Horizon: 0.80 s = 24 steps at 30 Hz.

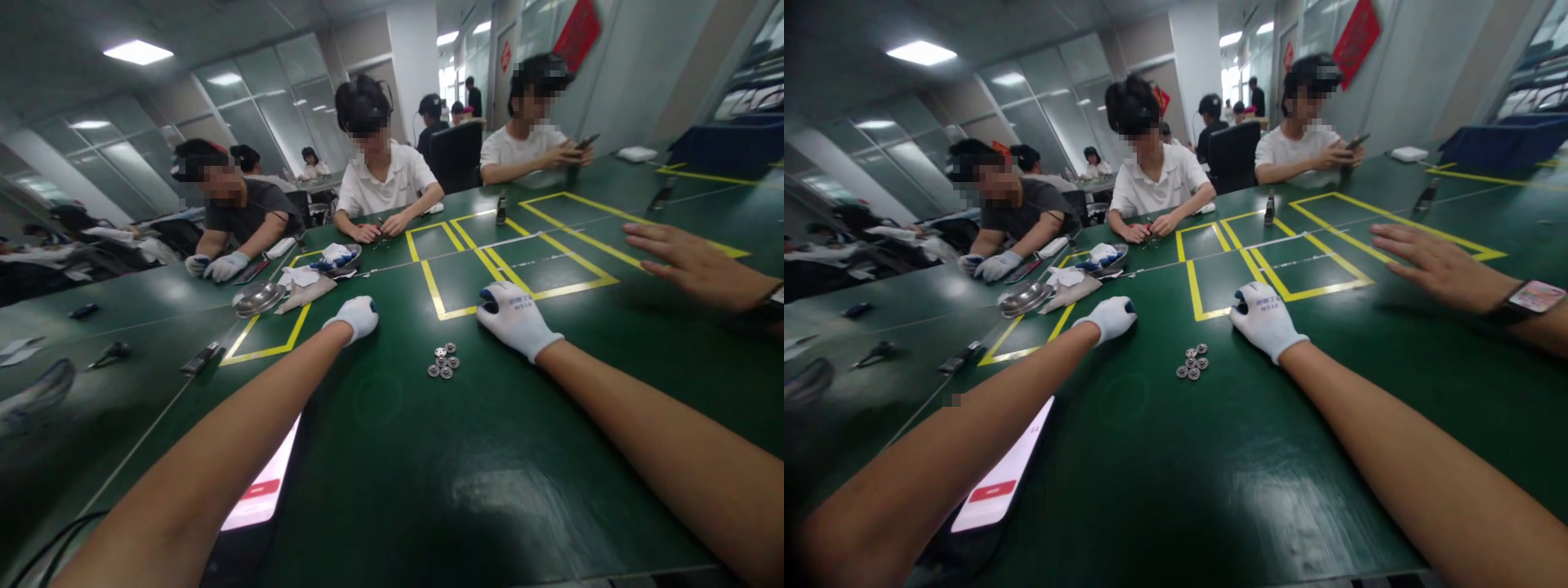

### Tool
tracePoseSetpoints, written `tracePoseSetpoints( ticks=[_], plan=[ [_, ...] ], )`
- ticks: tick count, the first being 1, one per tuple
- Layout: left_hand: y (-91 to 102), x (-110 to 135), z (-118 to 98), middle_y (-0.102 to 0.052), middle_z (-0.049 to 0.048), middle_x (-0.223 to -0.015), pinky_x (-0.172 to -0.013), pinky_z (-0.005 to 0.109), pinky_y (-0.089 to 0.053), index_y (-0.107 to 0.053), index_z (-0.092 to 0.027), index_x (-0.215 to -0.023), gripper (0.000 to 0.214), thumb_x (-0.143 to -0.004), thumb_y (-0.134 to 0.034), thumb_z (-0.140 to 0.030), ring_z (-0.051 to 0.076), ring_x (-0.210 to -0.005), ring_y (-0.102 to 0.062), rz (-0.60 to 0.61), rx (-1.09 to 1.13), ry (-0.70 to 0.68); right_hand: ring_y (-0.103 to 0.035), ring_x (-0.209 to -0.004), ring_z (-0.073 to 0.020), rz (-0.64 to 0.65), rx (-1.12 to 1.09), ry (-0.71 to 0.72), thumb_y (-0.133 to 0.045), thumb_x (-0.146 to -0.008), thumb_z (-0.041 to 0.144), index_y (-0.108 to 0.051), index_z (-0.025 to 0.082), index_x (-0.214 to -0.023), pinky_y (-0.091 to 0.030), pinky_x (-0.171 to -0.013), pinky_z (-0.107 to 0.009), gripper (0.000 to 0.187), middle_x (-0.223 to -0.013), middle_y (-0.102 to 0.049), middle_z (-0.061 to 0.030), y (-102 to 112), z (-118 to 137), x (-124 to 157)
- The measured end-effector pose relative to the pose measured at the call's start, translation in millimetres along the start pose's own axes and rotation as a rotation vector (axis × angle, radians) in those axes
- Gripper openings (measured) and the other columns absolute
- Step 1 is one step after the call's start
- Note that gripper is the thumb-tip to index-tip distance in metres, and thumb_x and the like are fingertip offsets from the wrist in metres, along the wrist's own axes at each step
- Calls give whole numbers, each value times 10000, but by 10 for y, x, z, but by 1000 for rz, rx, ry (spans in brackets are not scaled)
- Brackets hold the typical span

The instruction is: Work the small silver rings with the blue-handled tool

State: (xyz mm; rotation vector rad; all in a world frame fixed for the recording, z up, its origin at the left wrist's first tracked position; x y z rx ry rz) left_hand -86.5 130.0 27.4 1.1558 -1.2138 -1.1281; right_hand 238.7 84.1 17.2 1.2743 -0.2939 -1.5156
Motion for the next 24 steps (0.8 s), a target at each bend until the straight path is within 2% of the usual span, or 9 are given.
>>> tracePoseSetpoints(
  ticks=[2, 5, 7, 9, 12, 17, 21, 24],
  plan=[
    [149, -69, -157, -759, 99, -1104, -922, 311, -549, -739, -206, -1026, 236, -867, -597, -306, 254, -1035, -707, -16, 39, -85, -637, -998, -299, -17, -13, -36, -647, -829, 301, -699, 146, -994, -521, -920, -420, 232, -1048, -692, -147, 20, -57, 1],
    [321, -92, -31, -766, 100, -1028, -914, 338, -552, -737, -193, -964, 187, -850, -635, -300, 256, -967, -711, -35, 91, -79, -636, -977, -290, -36, -51, -59, -650, -824, 304, -699, 154, -990, -521, -903, -414, 229, -1033, -691, -136, 32, -117, -4],
    [276, -47, 153, -769, 94, -923, -842, 342, -570, -731, -183, -904, 149, -822, -671, -292, 244, -849, -718, 35, 125, -26, -635, -980, -290, -44, -75, -55, -644, -827, 303, -700, 153, -982, -518, -908, -415, 223, -1030, -692, -138, 27, -130, -15],
    [145, 34, 268, -767, 80, -860, -756, 326, -578, -730, -180, -884, 146, -803, -697, -297, 224, -755, -712, 120, 200, 13, -634, -990, -292, -49, -88, -49, -641, -827, 301, -702, 149, -971, -515, -915, -419, 218, -1033, -692, -146, 18, -128, -26],
    [-17, 140, 167, -773, 83, -921, -736, 310, -570, -731, -183, -941, 219, -791, -736, -343, 218, -783, -715, 154, 296, -2, -638, -1009, -293, -61, -104, -53, -641, -818, 294, -707, 151, -965, -513, -930, -422, 216, -1040, -697, -149, 20, -111, -31],
    [-40, 129, -475, -764, 121, -959, -830, 338, -556, -725, -172, -900, 281, -849, -692, -447, 250, -876, -716, 90, 243, -53, -665, -974, -280, -83, -139, -157, -644, -809, 313, -724, 163, -961, -520, -922, -417, 228, -1019, -727, -118, 99, -116, -10],
    [-30, 62, -1254, -759, 142, -970, -865, 336, -545, -726, -154, -847, 193, -808, -737, -343, 265, -937, -718, 63, 278, -129, -675, -986, -275, -156, -180, -223, -648, -812, 348, -734, 185, -957, -516, -944, -418, 234, -1016, -743, -96, 277, -138, -15],
    [-35, 40, -1886, -766, 119, -955, -868, 319, -546, -734, -155, -873, 178, -832, -721, -328, 234, -932, -716, 48, 514, -271, -674, -1023, -278, -299, -184, -204, -637, -831, 354, -726, 184, -1011, -512, -971, -419, 263, -1060, -739, -107, 506, -147, -20]
  ],
)
Point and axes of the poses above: each hand's wrist, its own x-axis away from the middle knuckle, its own y-axis out of the back of the hand, z = x × y, the point moved 8 cm from there along -x, towards the middle knuckle
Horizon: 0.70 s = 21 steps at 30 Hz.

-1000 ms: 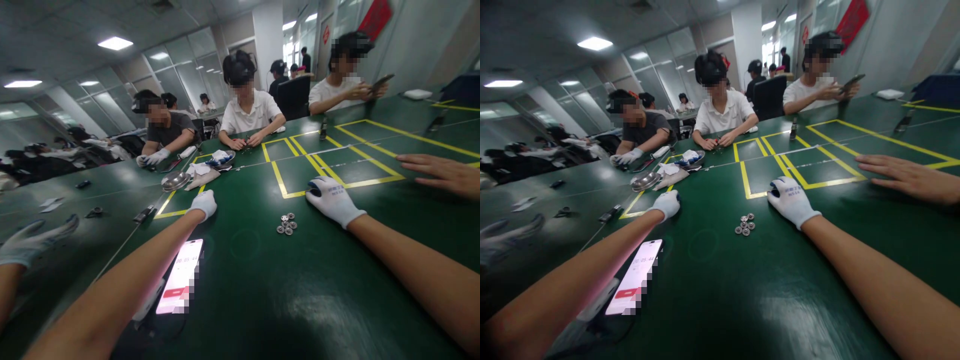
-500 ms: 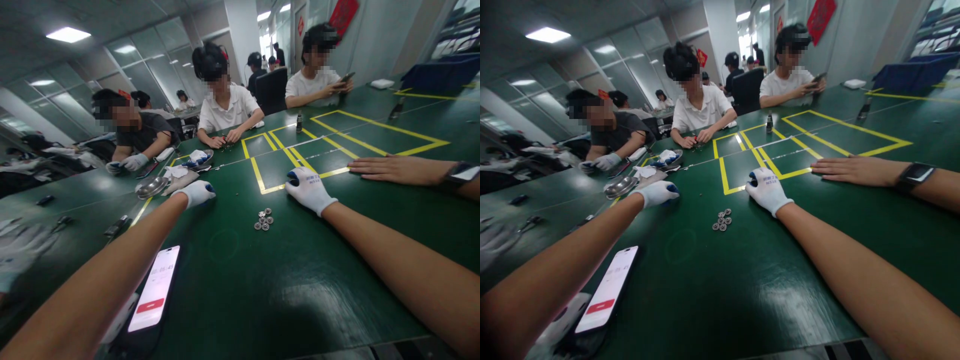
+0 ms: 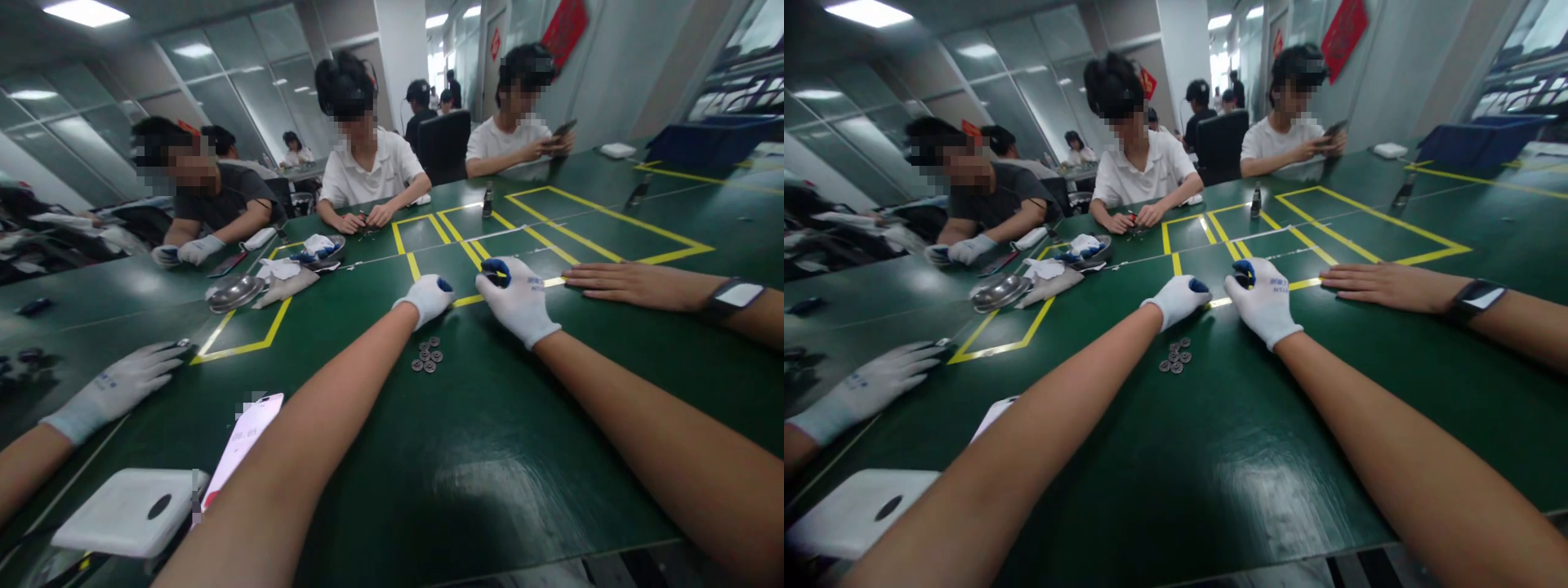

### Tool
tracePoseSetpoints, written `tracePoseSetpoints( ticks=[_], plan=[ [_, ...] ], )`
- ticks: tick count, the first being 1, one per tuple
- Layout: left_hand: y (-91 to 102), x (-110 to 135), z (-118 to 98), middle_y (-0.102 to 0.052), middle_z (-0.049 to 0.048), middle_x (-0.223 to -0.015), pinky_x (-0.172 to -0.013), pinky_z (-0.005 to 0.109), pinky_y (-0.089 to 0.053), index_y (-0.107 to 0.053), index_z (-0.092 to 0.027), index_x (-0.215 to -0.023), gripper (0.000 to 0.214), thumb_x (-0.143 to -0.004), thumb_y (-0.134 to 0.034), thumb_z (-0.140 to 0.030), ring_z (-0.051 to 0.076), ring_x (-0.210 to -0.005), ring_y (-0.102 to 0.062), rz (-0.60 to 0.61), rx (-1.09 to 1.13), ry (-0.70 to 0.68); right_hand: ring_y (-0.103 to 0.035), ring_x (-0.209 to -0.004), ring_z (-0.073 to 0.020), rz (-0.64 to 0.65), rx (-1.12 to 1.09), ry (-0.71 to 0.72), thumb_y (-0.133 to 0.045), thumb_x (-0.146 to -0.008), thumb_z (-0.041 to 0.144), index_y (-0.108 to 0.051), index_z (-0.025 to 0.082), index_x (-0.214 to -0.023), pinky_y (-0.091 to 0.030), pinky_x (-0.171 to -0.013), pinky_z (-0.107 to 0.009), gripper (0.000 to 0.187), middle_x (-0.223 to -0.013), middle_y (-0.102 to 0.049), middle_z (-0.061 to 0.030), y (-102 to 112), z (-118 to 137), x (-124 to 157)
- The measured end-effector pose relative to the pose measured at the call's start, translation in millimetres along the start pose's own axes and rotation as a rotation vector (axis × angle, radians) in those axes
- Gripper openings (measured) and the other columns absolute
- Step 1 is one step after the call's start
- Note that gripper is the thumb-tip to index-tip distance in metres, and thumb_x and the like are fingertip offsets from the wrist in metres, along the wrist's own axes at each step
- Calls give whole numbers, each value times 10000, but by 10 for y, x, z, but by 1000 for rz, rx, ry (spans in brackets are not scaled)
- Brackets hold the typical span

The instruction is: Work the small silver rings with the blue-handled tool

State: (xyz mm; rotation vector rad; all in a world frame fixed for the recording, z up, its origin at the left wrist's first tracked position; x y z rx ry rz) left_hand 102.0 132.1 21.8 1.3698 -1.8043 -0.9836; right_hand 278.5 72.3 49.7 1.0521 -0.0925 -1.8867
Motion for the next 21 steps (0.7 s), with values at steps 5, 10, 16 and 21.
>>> tracePoseSetpoints(
  ticks=[5, 10, 16, 21],
  plan=[
    [-19, -72, -47, -754, 155, -1074, -978, 404, -533, -723, -155, -954, 175, -806, -761, -240, 273, -1029, -699, -221, 284, -54, -672, -1027, -284, -87, 3, 14, -609, -877, 344, -703, 179, -1064, -526, -960, -424, 267, -1084, -723, -135, 135, 56, -1],
    [6, 131, 549, -741, 105, -968, -899, 405, -588, -689, -144, -1009, 207, -824, -739, -225, 201, -845, -715, -217, 887, -82, -673, -1045, -281, 120, -81, 114, -642, -864, 334, -708, 196, -1031, -527, -984, -434, 226, -1088, -733, -111, -187, 333, 177],
    [-28, 266, 780, -727, 94, -1010, -918, 382, -594, -663, -131, -1045, 250, -828, -734, -231, 167, -873, -713, -250, 1195, -103, -681, -1029, -260, 322, -153, 215, -666, -852, 295, -721, 198, -996, -534, -973, -401, 182, -1104, -734, -94, -431, 566, 399],
    [0, 274, 665, -741, 100, -1034, -940, 396, -577, -694, -139, -1054, 243, -833, -719, -235, 199, -915, -709, -250, 918, -164, -692, -1026, -252, 390, -160, 177, -662, -859, 298, -727, 194, -1021, -538, -973, -396, 204, -1108, -740, -91, -441, 513, 410]
  ],
)
Point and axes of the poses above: each hand's wrist, its own x-axis away from the middle knuckle, its own y-axis out of the back of the hand, z = x × y, the point moved 8 cm from there along -x, towards the middle knuckle
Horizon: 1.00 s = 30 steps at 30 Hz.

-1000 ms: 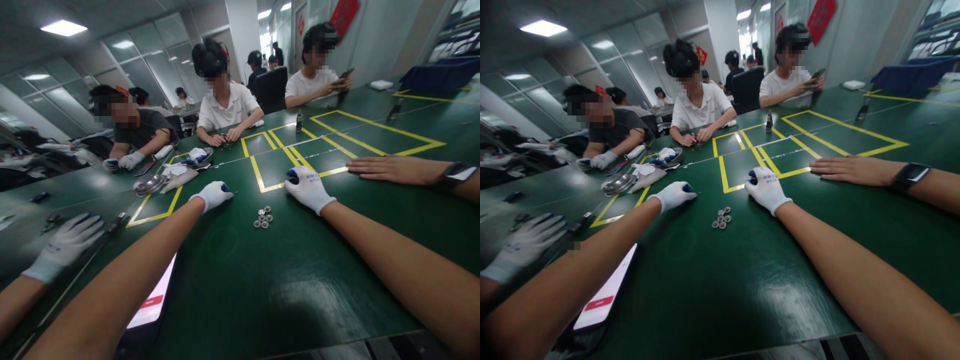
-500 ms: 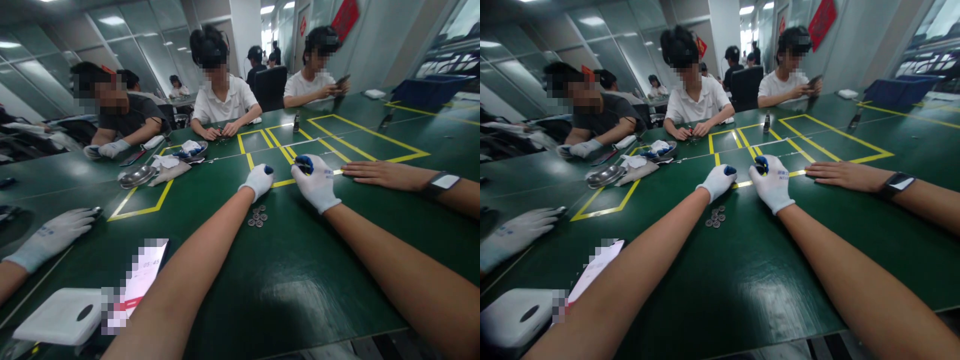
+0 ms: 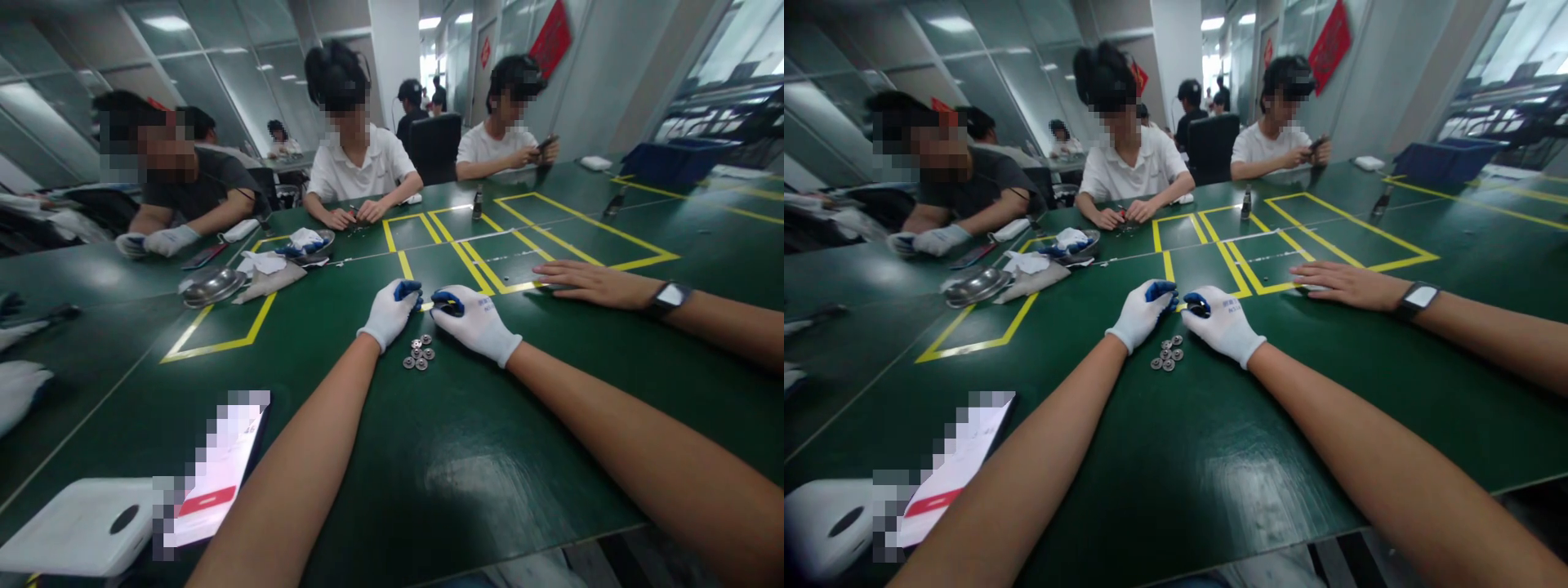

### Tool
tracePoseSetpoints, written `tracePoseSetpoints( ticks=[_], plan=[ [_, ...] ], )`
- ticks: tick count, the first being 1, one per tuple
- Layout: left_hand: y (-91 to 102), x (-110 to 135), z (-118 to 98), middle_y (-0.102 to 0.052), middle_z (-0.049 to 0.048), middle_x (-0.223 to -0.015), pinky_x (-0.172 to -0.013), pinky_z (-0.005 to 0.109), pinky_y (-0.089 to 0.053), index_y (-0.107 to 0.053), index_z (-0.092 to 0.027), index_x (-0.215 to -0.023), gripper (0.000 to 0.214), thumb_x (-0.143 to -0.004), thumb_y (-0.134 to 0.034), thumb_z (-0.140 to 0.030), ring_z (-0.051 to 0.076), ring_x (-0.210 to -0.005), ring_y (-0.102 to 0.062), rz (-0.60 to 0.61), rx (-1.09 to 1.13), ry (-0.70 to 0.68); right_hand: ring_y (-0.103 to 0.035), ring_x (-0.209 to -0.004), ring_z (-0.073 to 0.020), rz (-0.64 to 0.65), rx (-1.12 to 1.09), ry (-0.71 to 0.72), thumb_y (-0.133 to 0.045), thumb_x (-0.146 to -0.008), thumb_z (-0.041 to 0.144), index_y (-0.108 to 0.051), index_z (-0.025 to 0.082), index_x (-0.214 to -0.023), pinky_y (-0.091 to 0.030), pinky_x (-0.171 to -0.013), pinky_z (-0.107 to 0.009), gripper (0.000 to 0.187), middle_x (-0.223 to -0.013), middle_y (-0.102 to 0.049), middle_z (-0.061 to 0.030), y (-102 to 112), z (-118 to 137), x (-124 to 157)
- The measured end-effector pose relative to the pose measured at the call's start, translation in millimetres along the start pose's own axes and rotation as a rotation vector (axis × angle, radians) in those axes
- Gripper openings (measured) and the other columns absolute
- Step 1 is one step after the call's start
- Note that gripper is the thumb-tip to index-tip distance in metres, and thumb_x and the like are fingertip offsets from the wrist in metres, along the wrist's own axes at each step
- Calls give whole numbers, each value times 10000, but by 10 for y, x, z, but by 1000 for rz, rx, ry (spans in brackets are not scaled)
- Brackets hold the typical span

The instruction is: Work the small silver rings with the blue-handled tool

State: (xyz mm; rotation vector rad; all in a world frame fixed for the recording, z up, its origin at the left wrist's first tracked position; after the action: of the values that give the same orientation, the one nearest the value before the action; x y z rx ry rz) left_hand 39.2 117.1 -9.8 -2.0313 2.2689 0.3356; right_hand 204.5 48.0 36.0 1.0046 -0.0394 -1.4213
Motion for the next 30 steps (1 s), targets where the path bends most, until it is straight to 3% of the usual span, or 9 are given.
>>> tracePoseSetpoints(
  ticks=[7, 9, 12, 15, 18, 22, 26, 30],
  plan=[
    [-33, 65, -106, -746, 110, -1061, -975, 396, -551, -712, -146, -1081, 241, -860, -673, -236, 226, -973, -702, 36, -197, -81, -699, -1042, -260, 33, 13, -49, -664, -864, 326, -725, 219, -1054, -538, -977, -407, 226, -1104, -751, -79, -6, -53, -12],
    [-23, 76, -115, -716, 128, -1151, -995, 410, -544, -670, -151, -1222, 364, -867, -658, -231, 237, -1027, -688, 7, -223, -87, -699, -1043, -262, 45, 20, -38, -660, -869, 336, -726, 217, -1050, -538, -975, -409, 227, -1116, -748, -84, -29, -58, -9],
    [43, 108, -179, -555, 150, -1397, -1103, 447, -480, -479, -227, -1492, 689, -836, -693, -229, 273, -1220, -602, -114, -322, -134, -696, -1055, -267, 44, 28, -35, -660, -874, 358, -725, 213, -1060, -535, -983, -417, 245, -1128, -744, -89, -40, -68, -5],
    [46, 140, -261, -382, 138, -1509, -1218, 475, -359, -386, -296, -1563, 865, -784, -759, -251, 315, -1381, -469, -147, -415, -187, -695, -1058, -264, 41, 5, -62, -669, -871, 362, -729, 215, -1082, -534, -985, -418, 264, -1132, -746, -85, -21, -85, -7],
    [-30, 147, -309, -398, 133, -1468, -1219, 485, -357, -497, -263, -1497, 746, -797, -753, -282, 326, -1389, -452, -61, -468, -233, -695, -1059, -257, 50, -40, -122, -668, -878, 358, -735, 216, -1112, -528, -989, -425, 283, -1135, -752, -79, 5, -132, -21],
    [-156, 182, -354, -563, 125, -1322, -1103, 431, -482, -642, -207, -1336, 481, -857, -666, -240, 266, -1191, -600, 74, -496, -317, -698, -1062, -248, 10, -161, -222, -690, -876, 396, -728, 207, -1133, -521, -994, -429, 322, -1133, -757, -80, 50, -232, -45],
    [-280, 276, -443, -585, 134, -1358, -1143, 440, -451, -584, -202, -1410, 599, -831, -726, -264, 282, -1260, -577, 153, -551, -463, -701, -1045, -237, -14, -272, -244, -725, -852, 400, -715, 201, -1135, -526, -978, -419, 346, -1131, -757, -75, 34, -242, -62],
    [-340, 322, -488, -582, 149, -1418, -1194, 446, -402, -546, -178, -1449, 646, -837, -735, -264, 287, -1343, -538, 152, -577, -534, -703, -1003, -240, -39, -304, -247, -756, -825, 438, -704, 194, -1094, -534, -959, -430, 367, -1085, -761, -76, 14, -172, -56]
  ],
)
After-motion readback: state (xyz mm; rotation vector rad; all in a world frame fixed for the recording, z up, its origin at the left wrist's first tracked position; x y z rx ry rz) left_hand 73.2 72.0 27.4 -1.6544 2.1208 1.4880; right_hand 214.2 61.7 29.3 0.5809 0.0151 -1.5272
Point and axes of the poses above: each hand's wrist, its own x-axis away from the middle knuckle, its own y-axis out of the back of the hand, z = x × y, the point moved 8 cm from there along -x, towards the middle knuckle
